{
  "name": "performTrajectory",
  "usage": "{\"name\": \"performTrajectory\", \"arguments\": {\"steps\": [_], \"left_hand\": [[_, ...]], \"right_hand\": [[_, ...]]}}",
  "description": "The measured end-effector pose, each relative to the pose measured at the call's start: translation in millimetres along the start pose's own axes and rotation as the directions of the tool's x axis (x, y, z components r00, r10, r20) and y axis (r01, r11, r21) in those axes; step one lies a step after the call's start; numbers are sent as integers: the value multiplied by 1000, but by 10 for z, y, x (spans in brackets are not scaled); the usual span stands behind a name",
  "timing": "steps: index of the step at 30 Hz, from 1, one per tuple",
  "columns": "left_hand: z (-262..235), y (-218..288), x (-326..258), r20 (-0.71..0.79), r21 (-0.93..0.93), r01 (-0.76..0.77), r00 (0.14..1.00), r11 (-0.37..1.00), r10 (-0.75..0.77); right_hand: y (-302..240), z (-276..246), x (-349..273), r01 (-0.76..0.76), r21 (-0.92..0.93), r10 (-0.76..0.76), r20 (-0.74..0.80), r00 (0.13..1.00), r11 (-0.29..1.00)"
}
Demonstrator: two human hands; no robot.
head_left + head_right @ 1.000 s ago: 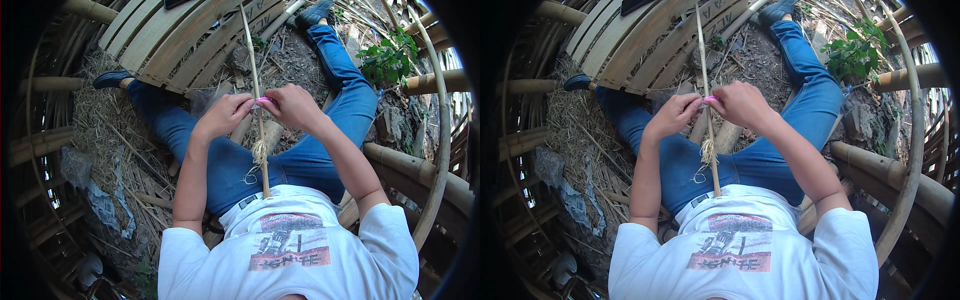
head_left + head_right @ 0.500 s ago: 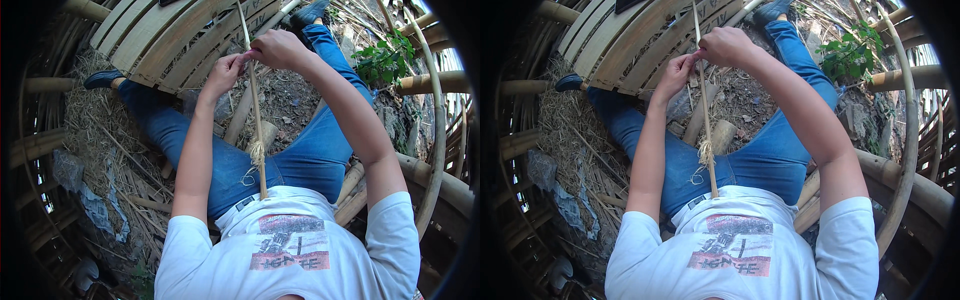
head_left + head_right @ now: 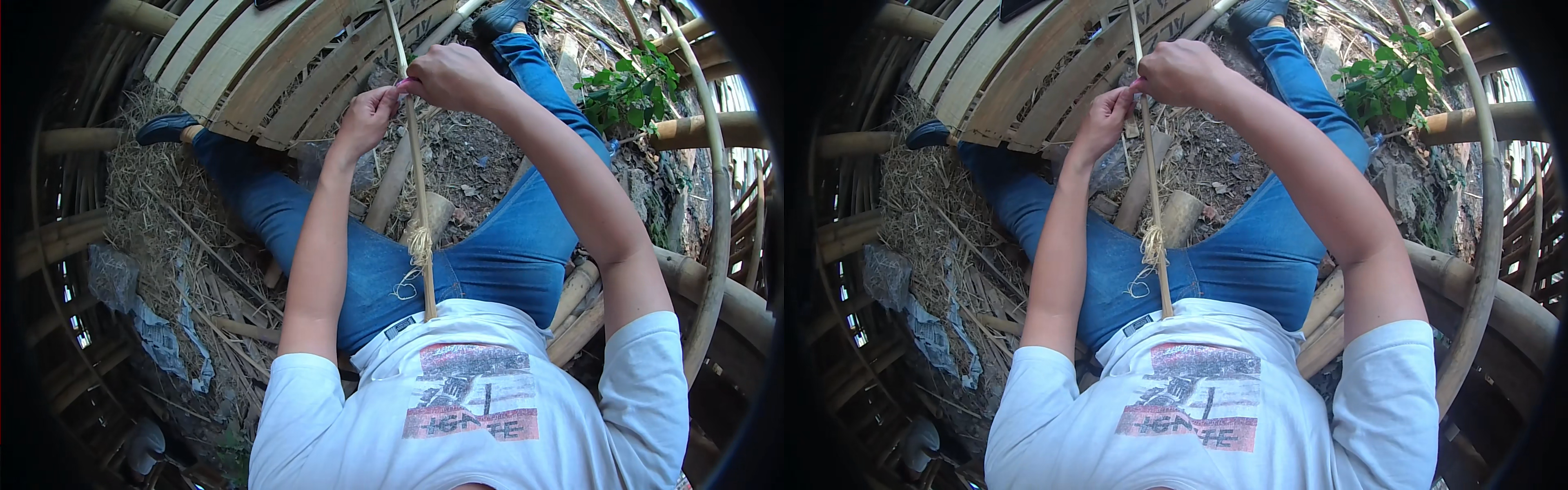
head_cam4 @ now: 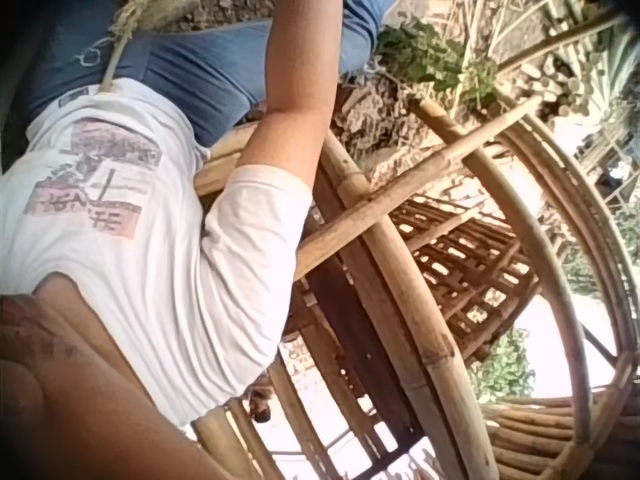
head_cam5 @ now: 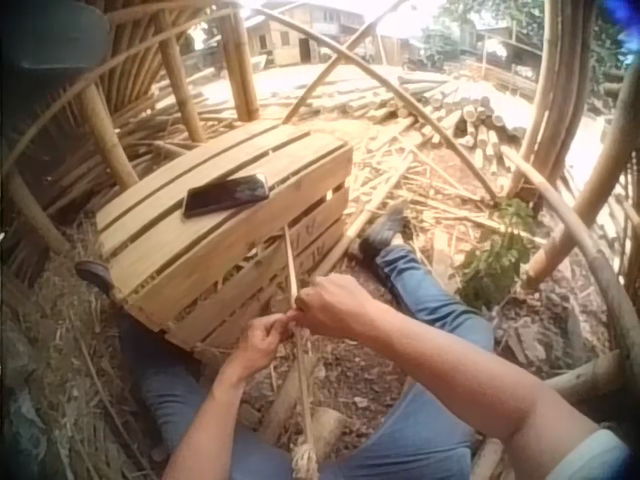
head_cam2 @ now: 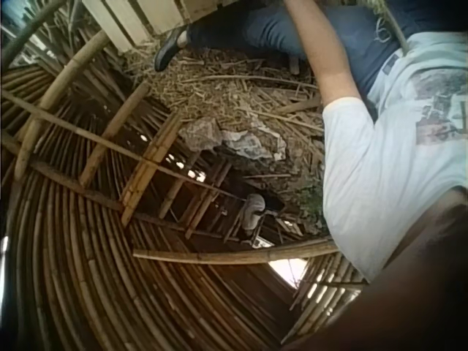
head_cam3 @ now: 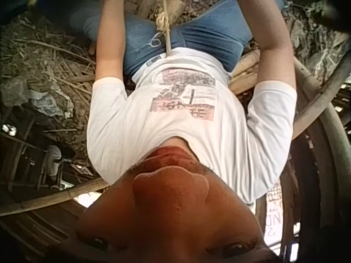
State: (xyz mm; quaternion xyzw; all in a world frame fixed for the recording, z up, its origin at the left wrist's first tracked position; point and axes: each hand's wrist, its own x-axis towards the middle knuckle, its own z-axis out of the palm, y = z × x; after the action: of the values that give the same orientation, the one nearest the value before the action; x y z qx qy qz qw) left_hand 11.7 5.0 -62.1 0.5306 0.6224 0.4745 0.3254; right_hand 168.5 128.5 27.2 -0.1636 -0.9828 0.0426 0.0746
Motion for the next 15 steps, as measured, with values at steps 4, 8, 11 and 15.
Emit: {"name": "performTrajectory", "arguments": {"steps": [4,8,11,15], "left_hand": [[14,-34,-11,11,-55,15,1000,998,-15],[2,-60,12,30,-37,-9,999,999,10],[3,-70,10,43,-108,-4,999,994,9],[-15,-110,17,72,-124,3,997,992,5]], "right_hand": [[-8,-25,5,-4,15,4,16,1000,1000],[-11,-41,3,-31,55,28,53,998,998],[10,-25,20,-40,75,35,65,997,996],[-11,-59,49,-59,81,49,117,992,995]]}}
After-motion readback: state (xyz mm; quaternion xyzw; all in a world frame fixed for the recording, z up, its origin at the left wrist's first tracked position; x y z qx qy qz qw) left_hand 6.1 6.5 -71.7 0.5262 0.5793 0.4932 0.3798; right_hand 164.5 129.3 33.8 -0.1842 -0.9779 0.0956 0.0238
